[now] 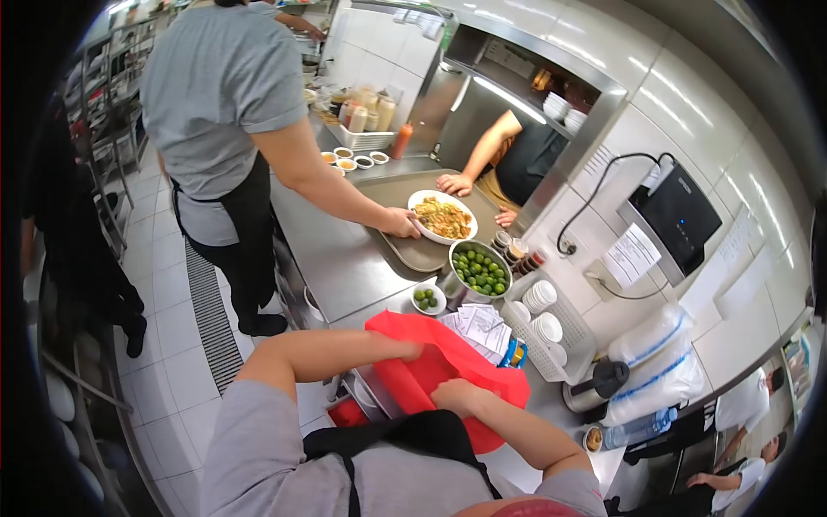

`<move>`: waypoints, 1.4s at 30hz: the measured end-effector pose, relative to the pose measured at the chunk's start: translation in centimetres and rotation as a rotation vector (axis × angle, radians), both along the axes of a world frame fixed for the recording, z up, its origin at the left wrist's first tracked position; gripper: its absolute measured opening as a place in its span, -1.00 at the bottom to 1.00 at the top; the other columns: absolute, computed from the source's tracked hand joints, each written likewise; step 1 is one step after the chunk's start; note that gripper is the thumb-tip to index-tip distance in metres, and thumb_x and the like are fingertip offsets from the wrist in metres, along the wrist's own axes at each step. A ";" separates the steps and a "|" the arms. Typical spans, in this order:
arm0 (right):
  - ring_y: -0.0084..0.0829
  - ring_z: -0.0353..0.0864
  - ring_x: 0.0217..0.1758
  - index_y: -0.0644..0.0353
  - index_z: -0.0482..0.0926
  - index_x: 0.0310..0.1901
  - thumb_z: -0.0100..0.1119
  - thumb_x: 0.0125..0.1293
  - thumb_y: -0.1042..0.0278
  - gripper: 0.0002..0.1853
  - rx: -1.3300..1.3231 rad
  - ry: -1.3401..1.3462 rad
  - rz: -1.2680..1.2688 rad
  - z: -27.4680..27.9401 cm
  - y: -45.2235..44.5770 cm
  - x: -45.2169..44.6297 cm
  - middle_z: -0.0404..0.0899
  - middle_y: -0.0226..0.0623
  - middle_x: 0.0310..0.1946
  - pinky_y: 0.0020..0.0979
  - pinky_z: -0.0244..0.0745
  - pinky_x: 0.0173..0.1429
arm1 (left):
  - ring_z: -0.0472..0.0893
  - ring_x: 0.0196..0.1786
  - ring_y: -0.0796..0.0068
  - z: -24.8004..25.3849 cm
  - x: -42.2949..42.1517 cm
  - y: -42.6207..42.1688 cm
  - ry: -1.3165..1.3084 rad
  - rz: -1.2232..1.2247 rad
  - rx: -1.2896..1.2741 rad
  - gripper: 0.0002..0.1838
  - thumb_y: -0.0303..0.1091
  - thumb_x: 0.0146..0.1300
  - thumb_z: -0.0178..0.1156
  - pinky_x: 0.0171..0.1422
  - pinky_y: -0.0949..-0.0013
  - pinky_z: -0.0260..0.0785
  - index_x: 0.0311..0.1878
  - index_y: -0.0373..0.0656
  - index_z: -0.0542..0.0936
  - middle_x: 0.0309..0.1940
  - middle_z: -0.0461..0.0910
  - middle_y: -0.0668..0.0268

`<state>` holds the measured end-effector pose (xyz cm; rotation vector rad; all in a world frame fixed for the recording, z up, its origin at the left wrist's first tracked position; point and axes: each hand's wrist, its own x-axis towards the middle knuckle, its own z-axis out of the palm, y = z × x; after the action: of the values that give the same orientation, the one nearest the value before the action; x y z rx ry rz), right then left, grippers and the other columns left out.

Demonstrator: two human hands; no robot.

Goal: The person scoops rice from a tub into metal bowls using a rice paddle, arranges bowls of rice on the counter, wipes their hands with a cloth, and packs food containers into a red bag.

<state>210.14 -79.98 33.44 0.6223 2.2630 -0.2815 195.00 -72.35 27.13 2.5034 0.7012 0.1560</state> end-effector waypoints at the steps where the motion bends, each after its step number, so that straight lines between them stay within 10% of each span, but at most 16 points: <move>1: -0.12 0.56 -0.19 0.23 0.55 -0.30 0.05 0.00 0.23 -0.72 0.002 -0.004 0.012 0.6 0.0 -0.4 0.57 -0.06 -0.31 -0.20 0.46 -0.12 | 0.56 -0.32 0.12 0.0 0.2 -0.2 -0.018 -0.007 -0.039 -0.80 -0.34 0.02 0.04 -0.26 0.19 0.39 -0.33 -0.21 0.55 -0.41 0.56 0.08; 4: -0.13 0.54 -0.16 0.23 0.53 -0.25 0.07 0.00 0.18 -0.66 -0.004 -0.063 -0.160 1.5 -0.6 -0.3 0.56 -0.08 -0.28 -0.21 0.44 -0.07 | 0.56 -0.31 0.11 -0.1 1.2 -1.0 -0.092 -0.019 -0.155 -0.80 -0.34 0.02 0.04 -0.26 0.19 0.39 -0.32 -0.21 0.55 -0.41 0.56 0.07; 6: -0.09 0.53 -0.20 0.23 0.53 -0.30 0.10 -0.01 0.33 -0.77 0.064 0.555 -0.288 -0.3 -0.7 1.5 0.56 -0.14 -0.33 -0.22 0.41 -0.07 | 0.56 -0.31 0.11 -0.3 1.7 -1.8 -0.135 -0.002 -0.206 -0.80 -0.34 0.02 0.04 -0.26 0.19 0.39 -0.32 -0.22 0.55 -0.41 0.56 0.07; 10: -0.11 0.52 -0.18 0.18 0.53 -0.26 0.06 0.01 0.32 -0.76 0.243 0.426 -0.214 -0.8 -0.4 -0.1 0.56 -0.19 -0.30 -0.26 0.38 -0.03 | 0.56 -0.29 0.09 -5.0 3.8 -1.9 -0.320 0.090 -0.115 -0.76 -0.40 0.04 0.03 -0.23 0.17 0.39 -0.21 -0.28 0.51 -0.32 0.54 -0.02; 13: -0.17 0.53 -0.13 0.16 0.55 -0.23 -0.03 0.10 0.18 -0.71 0.191 0.329 -0.217 -3.7 -0.5 -1.5 0.56 -0.12 -0.26 -0.22 0.40 -0.03 | 0.56 -0.24 0.12 1.1 1.7 -6.2 -0.286 0.210 0.117 -0.71 -0.42 0.07 0.00 -0.22 0.16 0.38 -0.12 -0.28 0.46 -0.20 0.50 -0.05; 26: -0.23 0.56 -0.16 0.13 0.60 -0.32 -0.06 0.12 0.22 -0.74 0.040 0.034 -0.434 -3.6 -2.7 -3.2 0.57 -0.18 -0.25 -0.23 0.45 -0.14 | 0.49 -0.05 0.11 -0.5 -1.8 -6.2 0.163 -0.026 -0.244 -0.62 -0.44 0.08 0.00 0.08 0.19 0.28 0.03 -0.26 0.41 -0.09 0.47 0.05; 32: -0.15 0.53 -0.18 0.12 0.47 -0.09 0.07 0.11 0.18 -0.66 0.046 0.939 -0.266 -0.7 -1.5 -2.9 0.53 -0.16 -0.20 -0.29 0.44 -0.12 | 0.53 -0.13 0.28 10.8 -6.9 -8.7 -0.619 -0.321 -0.091 -0.71 -0.40 0.19 -0.05 0.03 0.29 0.33 -0.05 -0.31 0.44 -0.20 0.53 0.17; 35: -0.14 0.48 -0.12 0.16 0.46 -0.13 0.15 0.06 0.20 -0.66 0.124 0.387 -0.665 3.5 -0.6 -4.6 0.49 -0.11 -0.17 -0.28 0.42 -0.12 | 0.53 -0.23 0.55 12.8 -10.3 -8.2 -1.014 -0.061 -0.397 -0.76 -0.45 0.23 -0.08 -0.16 0.48 0.37 -0.07 -0.26 0.46 -0.27 0.54 0.26; 39: -0.09 0.46 -0.15 0.24 0.44 -0.22 0.14 0.00 0.29 -0.70 0.406 0.860 -0.442 5.3 0.4 -5.0 0.48 -0.06 -0.26 -0.20 0.41 -0.14 | 0.51 -0.42 0.65 7.5 -12.5 -3.1 -1.286 0.361 -0.668 -0.81 -0.47 0.20 -0.04 -0.35 0.56 0.35 -0.13 -0.18 0.49 -0.37 0.54 0.37; 42: -0.04 0.45 -0.16 0.28 0.42 -0.22 0.13 -0.05 0.39 -0.69 0.436 1.014 -0.478 5.1 0.8 -6.0 0.45 -0.04 -0.21 -0.21 0.41 -0.11 | 0.50 -0.53 0.58 0.8 -11.4 0.4 -1.131 0.764 -0.366 -0.81 -0.42 0.14 0.02 -0.43 0.49 0.34 -0.17 -0.15 0.50 -0.44 0.56 0.37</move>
<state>204.09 -79.18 38.58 1.5206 3.1426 -0.3956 183.57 -71.94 27.89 1.3196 0.9659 1.4078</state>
